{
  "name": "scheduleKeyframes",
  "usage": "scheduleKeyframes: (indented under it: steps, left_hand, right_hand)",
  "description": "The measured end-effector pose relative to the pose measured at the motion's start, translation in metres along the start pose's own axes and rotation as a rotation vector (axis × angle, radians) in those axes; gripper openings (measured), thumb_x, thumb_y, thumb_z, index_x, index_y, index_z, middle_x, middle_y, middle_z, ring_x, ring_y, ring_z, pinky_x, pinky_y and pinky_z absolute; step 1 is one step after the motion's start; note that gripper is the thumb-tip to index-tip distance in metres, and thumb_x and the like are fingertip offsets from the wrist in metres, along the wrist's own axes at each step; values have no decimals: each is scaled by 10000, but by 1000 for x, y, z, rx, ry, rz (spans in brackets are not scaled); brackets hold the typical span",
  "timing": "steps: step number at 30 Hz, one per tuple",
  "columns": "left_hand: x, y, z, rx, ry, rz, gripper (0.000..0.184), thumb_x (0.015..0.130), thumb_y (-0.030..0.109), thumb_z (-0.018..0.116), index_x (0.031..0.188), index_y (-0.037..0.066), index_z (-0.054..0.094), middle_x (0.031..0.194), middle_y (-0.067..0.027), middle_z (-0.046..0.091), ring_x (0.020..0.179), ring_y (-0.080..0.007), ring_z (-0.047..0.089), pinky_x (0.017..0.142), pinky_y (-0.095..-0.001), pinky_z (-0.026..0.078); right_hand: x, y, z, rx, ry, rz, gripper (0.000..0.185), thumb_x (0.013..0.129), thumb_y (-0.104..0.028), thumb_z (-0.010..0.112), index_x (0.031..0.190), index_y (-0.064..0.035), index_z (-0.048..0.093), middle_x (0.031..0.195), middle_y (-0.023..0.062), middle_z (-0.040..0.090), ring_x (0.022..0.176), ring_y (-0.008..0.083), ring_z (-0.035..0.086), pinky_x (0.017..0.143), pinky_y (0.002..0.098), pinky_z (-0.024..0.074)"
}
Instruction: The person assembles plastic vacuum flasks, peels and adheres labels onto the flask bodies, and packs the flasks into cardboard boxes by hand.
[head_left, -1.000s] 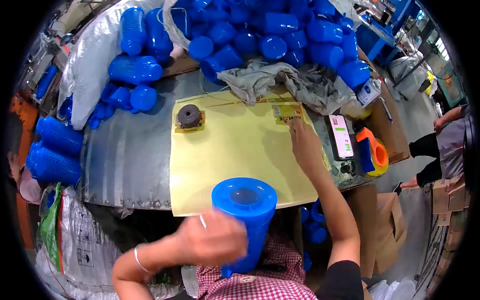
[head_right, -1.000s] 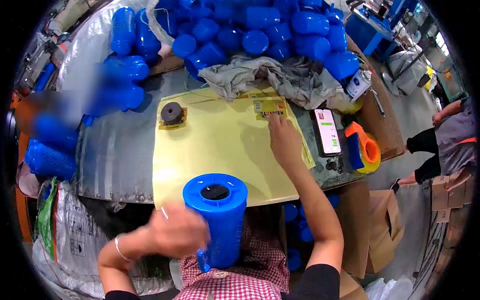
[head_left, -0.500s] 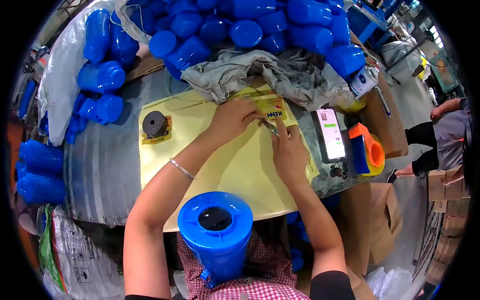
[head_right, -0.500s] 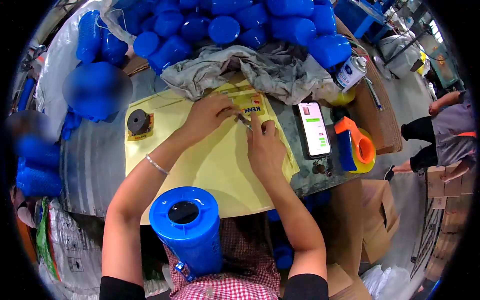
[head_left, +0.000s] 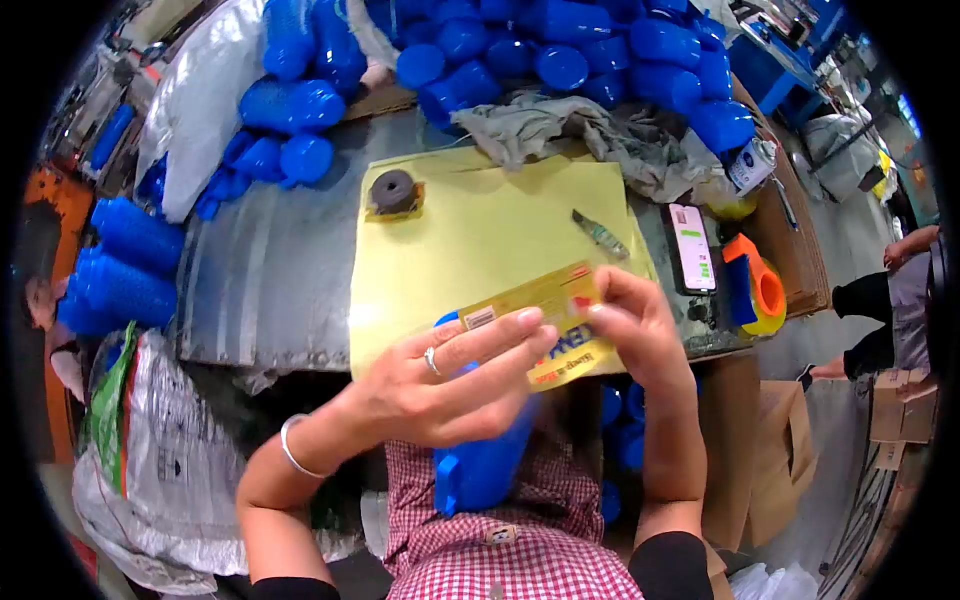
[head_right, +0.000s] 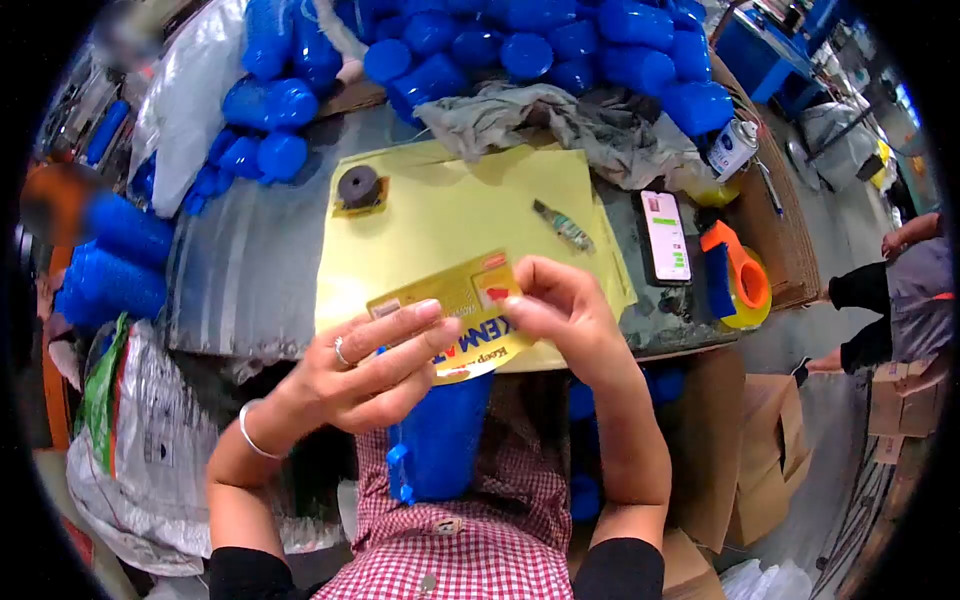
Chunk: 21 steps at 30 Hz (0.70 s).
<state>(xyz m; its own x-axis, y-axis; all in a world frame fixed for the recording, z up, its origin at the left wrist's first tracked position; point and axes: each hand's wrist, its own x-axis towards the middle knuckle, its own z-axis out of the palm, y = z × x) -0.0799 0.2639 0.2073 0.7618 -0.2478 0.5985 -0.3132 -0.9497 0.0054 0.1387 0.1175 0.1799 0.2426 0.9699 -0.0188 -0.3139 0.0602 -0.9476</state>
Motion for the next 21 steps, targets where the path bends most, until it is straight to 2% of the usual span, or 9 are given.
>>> scheduleKeyframes:
  steps: [1, 3, 5, 7, 10, 13, 15, 17, 21]
  left_hand:
    - [-15, 20, -3, -33, -27, -88, 320, 833, 98, 768, 1058, 67, 543, 1315, -176, 640, 1277, -378, 590, 1000, -447, 572]
    - [-44, 84, 14, -334, 20, -573, 590, 790, 80, 794, 1313, 112, 522, 1519, -214, 441, 1429, -453, 397, 1121, -506, 441]
    - [-85, 137, 41, -186, 1, -754, 591, 767, 8, 714, 1332, 94, 566, 1599, -207, 334, 1497, -482, 239, 1190, -547, 325]
    - [-135, 150, 41, -370, 32, -1003, 688, 812, -136, 569, 1448, 108, 468, 1569, -254, 372, 1405, -448, 441, 1117, -489, 440]
    - [-207, 164, 39, -468, 358, -1216, 580, 920, -142, 448, 1456, 80, 452, 1419, -256, 549, 1241, -364, 621, 1019, -416, 526]
    - [-239, 183, 36, -325, 382, -1305, 537, 971, -98, 429, 1480, 73, 424, 1337, -238, 618, 1153, -311, 673, 961, -375, 549]
    - [-239, 185, 28, -507, 446, -1391, 510, 971, -92, 448, 1458, 58, 454, 1332, -224, 623, 1162, -290, 667, 982, -378, 532]
    - [-239, 175, 20, -430, 488, -1389, 351, 991, 16, 526, 1338, 41, 575, 1321, -193, 619, 1192, -288, 637, 1014, -390, 511]
    - [-208, 152, -15, -537, 636, -1298, 303, 946, 339, 646, 962, 41, 702, 1234, -143, 574, 1155, -266, 582, 987, -399, 484]
  right_hand:
    - [-11, -5, 12, -177, 45, 4, 143, 920, -109, 712, 934, -9, 610, 864, 14, 622, 815, 78, 582, 773, 237, 470]
    - [-27, 3, 28, -772, 292, -362, 150, 907, -83, 720, 946, 2, 603, 852, 43, 622, 801, 110, 589, 763, 261, 475]
    - [-41, 14, 32, -912, 537, -554, 150, 881, -14, 727, 952, 2, 595, 861, 95, 629, 798, 186, 609, 779, 303, 493]
    - [-51, 21, 33, -1034, 598, -739, 147, 879, 17, 721, 956, -14, 601, 867, 91, 639, 821, 224, 614, 808, 327, 501]
    - [-58, 34, 46, -1174, 541, -915, 130, 895, 21, 707, 960, -35, 610, 874, 95, 641, 840, 251, 615, 845, 343, 504]
    - [-57, 58, 66, -1182, 448, -870, 129, 899, 32, 702, 961, -39, 614, 877, 110, 643, 840, 260, 615, 871, 335, 503]
    - [-64, 79, 90, -988, 411, -720, 127, 900, 25, 708, 973, -42, 629, 889, 102, 654, 873, 217, 626, 887, 310, 500]
    - [-77, 94, 119, -328, 207, -134, 121, 901, 12, 718, 984, -25, 637, 914, 80, 668, 915, 164, 630, 861, 292, 504]
    - [-87, 133, 157, -297, -1, 17, 121, 914, -45, 739, 987, -1, 653, 943, 51, 679, 886, 114, 633, 793, 268, 511]
